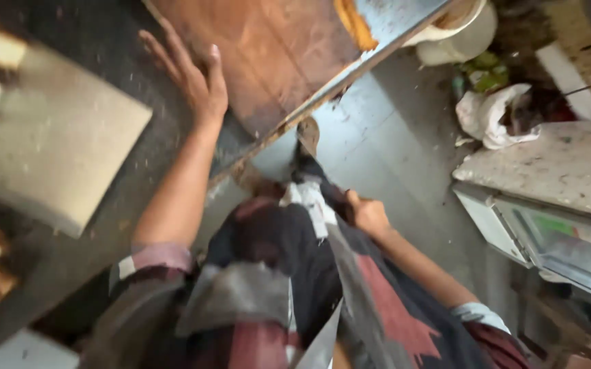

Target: The person moves bread slices aside, places a large cake on the counter, and peels off its paper backing. They then use a long blade to trim the crusts and slice the cake into rectangular strips.

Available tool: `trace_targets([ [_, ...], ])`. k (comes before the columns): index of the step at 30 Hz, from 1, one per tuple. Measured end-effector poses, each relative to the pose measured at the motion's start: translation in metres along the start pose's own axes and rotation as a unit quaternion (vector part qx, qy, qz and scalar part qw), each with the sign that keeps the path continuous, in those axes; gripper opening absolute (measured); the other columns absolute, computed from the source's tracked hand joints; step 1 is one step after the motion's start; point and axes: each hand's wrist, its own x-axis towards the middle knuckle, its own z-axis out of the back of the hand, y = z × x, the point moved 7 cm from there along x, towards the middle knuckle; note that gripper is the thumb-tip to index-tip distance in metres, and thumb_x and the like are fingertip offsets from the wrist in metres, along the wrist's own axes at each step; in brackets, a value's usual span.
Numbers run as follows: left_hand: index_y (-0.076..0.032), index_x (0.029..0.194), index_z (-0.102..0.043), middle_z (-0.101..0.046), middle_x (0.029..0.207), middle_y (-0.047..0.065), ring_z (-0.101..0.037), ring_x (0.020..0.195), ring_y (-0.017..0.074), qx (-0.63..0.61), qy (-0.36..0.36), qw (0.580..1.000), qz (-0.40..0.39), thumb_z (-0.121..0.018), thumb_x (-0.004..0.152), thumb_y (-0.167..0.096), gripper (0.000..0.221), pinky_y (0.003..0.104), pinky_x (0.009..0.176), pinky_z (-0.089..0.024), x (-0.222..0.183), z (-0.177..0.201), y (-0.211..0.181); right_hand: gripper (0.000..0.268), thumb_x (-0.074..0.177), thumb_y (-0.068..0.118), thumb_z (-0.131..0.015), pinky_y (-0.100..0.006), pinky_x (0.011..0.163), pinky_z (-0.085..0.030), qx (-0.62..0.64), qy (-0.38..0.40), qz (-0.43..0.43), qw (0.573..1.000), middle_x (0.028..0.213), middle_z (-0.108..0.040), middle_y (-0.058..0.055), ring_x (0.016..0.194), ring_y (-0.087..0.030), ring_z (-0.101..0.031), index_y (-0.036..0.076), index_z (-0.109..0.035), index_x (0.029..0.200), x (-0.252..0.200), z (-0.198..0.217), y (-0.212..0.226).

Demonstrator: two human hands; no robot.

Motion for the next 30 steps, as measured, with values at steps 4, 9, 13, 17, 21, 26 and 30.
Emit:
trace_targets([
  [4, -0.001, 0.168, -0.006, -0.001, 0.178, 0.025, 0.001, 0.167, 0.0403, -0.235, 0.010, 0.964, 0.126, -0.051, 0.107, -0.054, 0.093, 0.050, 0.137, -0.001, -0.066, -0.013, -0.002, 0.014, 0.089, 0.005, -0.066, -0.048, 0.051, -0.048, 0.046, -0.156, 0.098, 0.982, 0.067, -0.061, -0.015, 0.056, -0.037, -0.061, 0.007, -0.056, 0.099, 0.038, 0.053, 0.030],
  [9, -0.001, 0.168, -0.006, -0.001, 0.177, 0.028, 0.003, 0.167, 0.0428, -0.173, 0.052, 0.980, 0.078, -0.054, 0.111, -0.051, 0.091, 0.053, 0.136, 0.000, -0.066, -0.026, -0.035, 0.015, 0.100, 0.016, -0.065, -0.054, 0.054, -0.048, 0.058, -0.188, 0.054, 0.979, 0.070, -0.065, -0.020, 0.061, -0.044, -0.062, 0.007, -0.053, 0.095, 0.164, 0.129, 0.059],
  [13, -0.003, 0.164, -0.023, -0.012, 0.171, 0.026, -0.003, 0.160, 0.0455, 0.122, 0.134, 0.982, -0.060, -0.057, 0.106, -0.049, 0.081, 0.059, 0.130, -0.003, -0.030, -0.022, -0.081, 0.013, 0.099, 0.021, -0.060, -0.061, 0.059, -0.048, 0.021, -0.115, -0.018, 0.993, 0.068, -0.066, -0.025, 0.066, -0.049, -0.064, 0.008, -0.059, 0.101, 0.241, 0.162, 0.061],
  [17, -0.006, 0.161, -0.034, -0.020, 0.169, 0.022, -0.010, 0.156, 0.0448, 0.207, 0.232, 0.949, -0.054, -0.055, 0.104, -0.047, 0.074, 0.063, 0.125, -0.003, 0.022, -0.077, -0.117, 0.013, 0.098, 0.020, -0.057, -0.061, 0.066, -0.050, 0.041, -0.135, 0.028, 0.990, 0.076, -0.068, -0.026, 0.073, -0.050, -0.066, 0.008, -0.060, 0.104, 0.295, 0.165, 0.066],
  [21, -0.008, 0.163, -0.034, -0.020, 0.170, 0.021, -0.012, 0.157, 0.0436, 0.253, 0.205, 0.944, -0.053, -0.050, 0.105, -0.046, 0.072, 0.063, 0.125, -0.003, 0.058, -0.095, -0.125, 0.013, 0.099, 0.020, -0.056, -0.061, 0.068, -0.051, 0.045, -0.127, 0.040, 0.990, 0.078, -0.069, -0.026, 0.075, -0.050, -0.067, 0.009, -0.061, 0.104, 0.326, 0.163, 0.061],
  [26, -0.011, 0.163, -0.031, -0.020, 0.170, 0.019, -0.013, 0.157, 0.0420, 0.283, 0.218, 0.933, -0.037, -0.046, 0.104, -0.047, 0.071, 0.062, 0.124, -0.002, 0.068, -0.104, -0.119, 0.016, 0.097, 0.019, -0.057, -0.061, 0.067, -0.052, 0.042, -0.090, 0.052, 0.994, 0.077, -0.069, -0.027, 0.073, -0.050, -0.067, 0.009, -0.062, 0.108, 0.336, 0.159, 0.055],
  [30, -0.012, 0.165, -0.030, -0.017, 0.171, 0.019, -0.011, 0.158, 0.0417, 0.285, 0.248, 0.926, -0.013, -0.042, 0.106, -0.050, 0.071, 0.062, 0.125, -0.001, 0.069, -0.103, -0.120, 0.017, 0.097, 0.020, -0.058, -0.061, 0.068, -0.052, 0.039, -0.083, 0.057, 0.994, 0.076, -0.068, -0.028, 0.073, -0.050, -0.067, 0.010, -0.061, 0.110, 0.336, 0.156, 0.053],
])
